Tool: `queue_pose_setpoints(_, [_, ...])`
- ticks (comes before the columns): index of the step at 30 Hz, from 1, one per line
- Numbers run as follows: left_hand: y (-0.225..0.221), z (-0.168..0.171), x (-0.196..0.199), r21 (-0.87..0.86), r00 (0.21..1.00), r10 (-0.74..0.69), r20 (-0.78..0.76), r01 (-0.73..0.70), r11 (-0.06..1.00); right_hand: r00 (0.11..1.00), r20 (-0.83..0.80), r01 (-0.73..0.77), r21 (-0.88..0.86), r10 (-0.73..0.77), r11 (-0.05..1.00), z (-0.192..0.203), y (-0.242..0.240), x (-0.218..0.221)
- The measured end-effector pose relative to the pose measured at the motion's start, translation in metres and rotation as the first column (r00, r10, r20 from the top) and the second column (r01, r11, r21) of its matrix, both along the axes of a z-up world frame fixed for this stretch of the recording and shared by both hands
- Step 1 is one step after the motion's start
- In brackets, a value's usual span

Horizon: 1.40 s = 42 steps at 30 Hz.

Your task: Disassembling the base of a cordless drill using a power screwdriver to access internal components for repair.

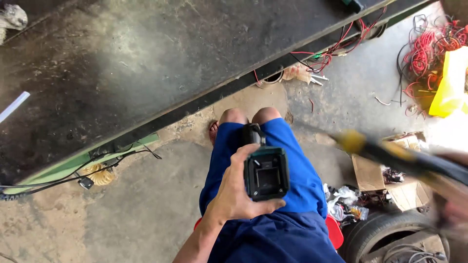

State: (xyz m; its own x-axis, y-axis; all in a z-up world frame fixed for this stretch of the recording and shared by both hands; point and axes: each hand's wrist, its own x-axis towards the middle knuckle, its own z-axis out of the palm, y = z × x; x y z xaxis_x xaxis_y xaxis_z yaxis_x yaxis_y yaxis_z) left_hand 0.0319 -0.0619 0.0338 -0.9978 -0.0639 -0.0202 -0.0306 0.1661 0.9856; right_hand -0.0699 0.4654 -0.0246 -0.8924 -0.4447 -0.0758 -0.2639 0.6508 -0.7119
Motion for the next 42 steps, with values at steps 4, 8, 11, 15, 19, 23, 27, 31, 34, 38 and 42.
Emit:
queue_pose_setpoints(4, [-0.004,-0.016,0.017,0.064,0.999,-0.008,-0.036,0.01,0.998,1.0,0.026,0.003,-0.013,-0.003,1.0,0.002,-0.251,-0.06])
queue_pose_setpoints(8, [-0.003,-0.039,0.023,0.05,0.993,0.099,-0.067,-0.096,0.994,0.402,0.892,0.818,-0.249,-0.205,0.519,-0.016,-0.426,-0.074])
queue_pose_setpoints(11, [-0.001,-0.056,0.009,0.165,0.96,0.199,-0.195,-0.168,0.972,0.411,0.908,0.87,-0.417,0.082,0.263,-0.122,-0.5,-0.096])
queue_pose_setpoints(15, [0.001,-0.062,-0.006,0.265,0.92,0.213,-0.328,-0.127,0.956,0.536,0.841,0.803,-0.534,0.072,0.265,-0.148,-0.538,-0.104])
queue_pose_setpoints(19, [0.009,-0.083,-0.006,0.333,0.93,0.139,-0.339,-0.02,0.943,0.666,0.746,0.686,-0.612,-0.001,0.394,-0.117,-0.529,-0.105])
queue_pose_setpoints(23, [0.004,-0.051,-0.032,0.155,0.943,0.13,-0.305,-0.086,0.984,0.835,0.543,0.487,-0.645,-0.095,0.589,-0.08,-0.47,-0.094])
queue_pose_setpoints(27, [0.003,-0.006,-0.059,-0.213,0.996,-0.088,-0.03,0.08,0.974,0.688,0.725,0.639,-0.629,0.038,0.443,-0.064,-0.418,-0.033])
queue_pose_setpoints(31, [0.012,0.001,-0.078,-0.361,0.941,-0.27,0.203,0.329,0.873,0.317,0.867,0.915,-0.386,0.384,0.116,-0.077,-0.395,0.0])
queue_pose_setpoints(34, [0.017,0.014,-0.092,-0.297,0.551,-0.154,0.82,0.641,0.708,0.259,0.897,0.827,-0.397,0.358,0.398,-0.077,-0.403,0.019])
queue_pose_setpoints(38, [0.016,0.025,-0.092,-0.213,0.276,0.05,0.96,0.604,0.768,-0.162,0.96,0.887,0.039,0.23,0.46,-0.073,-0.431,0.051])
queue_pose_setpoints(42, [0.009,0.036,-0.056,-0.282,0.568,-0.015,0.823,0.43,0.858,-0.116,0.953,0.909,-0.011,0.279,0.416,-0.075,-0.43,0.043])
